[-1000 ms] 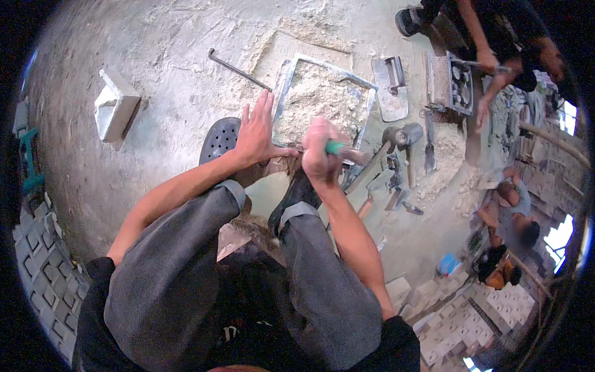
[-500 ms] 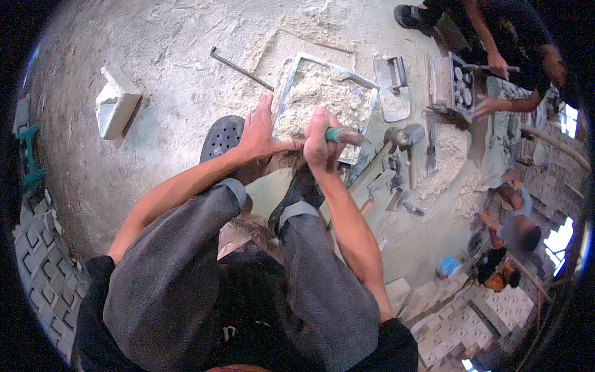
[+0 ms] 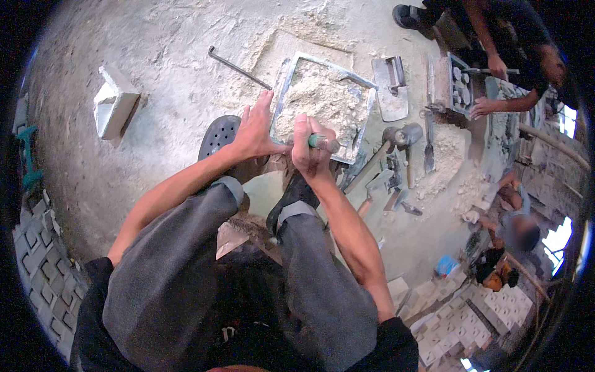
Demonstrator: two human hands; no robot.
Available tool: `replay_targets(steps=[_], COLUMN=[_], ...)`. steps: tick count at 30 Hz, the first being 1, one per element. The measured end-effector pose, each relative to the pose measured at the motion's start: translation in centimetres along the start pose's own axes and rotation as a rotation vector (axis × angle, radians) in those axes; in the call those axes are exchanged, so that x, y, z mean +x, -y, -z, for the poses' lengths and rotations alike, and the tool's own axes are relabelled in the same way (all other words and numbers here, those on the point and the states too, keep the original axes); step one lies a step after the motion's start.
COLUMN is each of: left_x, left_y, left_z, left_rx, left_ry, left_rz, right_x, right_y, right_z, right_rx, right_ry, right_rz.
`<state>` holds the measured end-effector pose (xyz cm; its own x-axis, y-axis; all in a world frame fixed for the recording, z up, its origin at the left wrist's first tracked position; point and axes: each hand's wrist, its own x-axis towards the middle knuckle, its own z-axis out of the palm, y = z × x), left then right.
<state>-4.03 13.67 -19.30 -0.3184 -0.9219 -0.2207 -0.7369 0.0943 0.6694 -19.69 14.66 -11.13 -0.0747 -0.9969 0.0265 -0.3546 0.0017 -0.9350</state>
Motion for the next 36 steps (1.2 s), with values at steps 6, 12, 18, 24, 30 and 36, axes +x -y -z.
replay_targets(steps=[6,12,18,24,30,36], left_x=[-0.3,-0.9,0.0,-0.3,-0.1,-0.3], left_y=[-1.4,0.4,-0.2,0.3,1.1,1.3], left_z=[-0.4,-0.6,-0.9,-1.1,-0.9,-1.3], left_rx=[0.032,0.064,0.06,0.041,0.001,0.021], left_ry=[-0.092,-0.134,-0.114,-0.098,-0.083,0.005], left_rz=[-0.063,-0.078,-0.067,-0.064,-0.032,-0.002], right_x=[0.1,1.2,1.5,0.7,1.9,0.9], right_y=[-1.9,1.3,0.4,-1.1,0.9,0.1], right_z=[0.0,-0.1,-1.0,-1.6,-2.0,-3.0], right_rx=[-0.07,0.34,0.11,0.156,0.246,0.029], right_ry=[-0.074,-0.08,-0.04,-0.061,-0.026,0.06], right_rz=[0.302,-0.121,-0.105,-0.021,-0.016,-0.019])
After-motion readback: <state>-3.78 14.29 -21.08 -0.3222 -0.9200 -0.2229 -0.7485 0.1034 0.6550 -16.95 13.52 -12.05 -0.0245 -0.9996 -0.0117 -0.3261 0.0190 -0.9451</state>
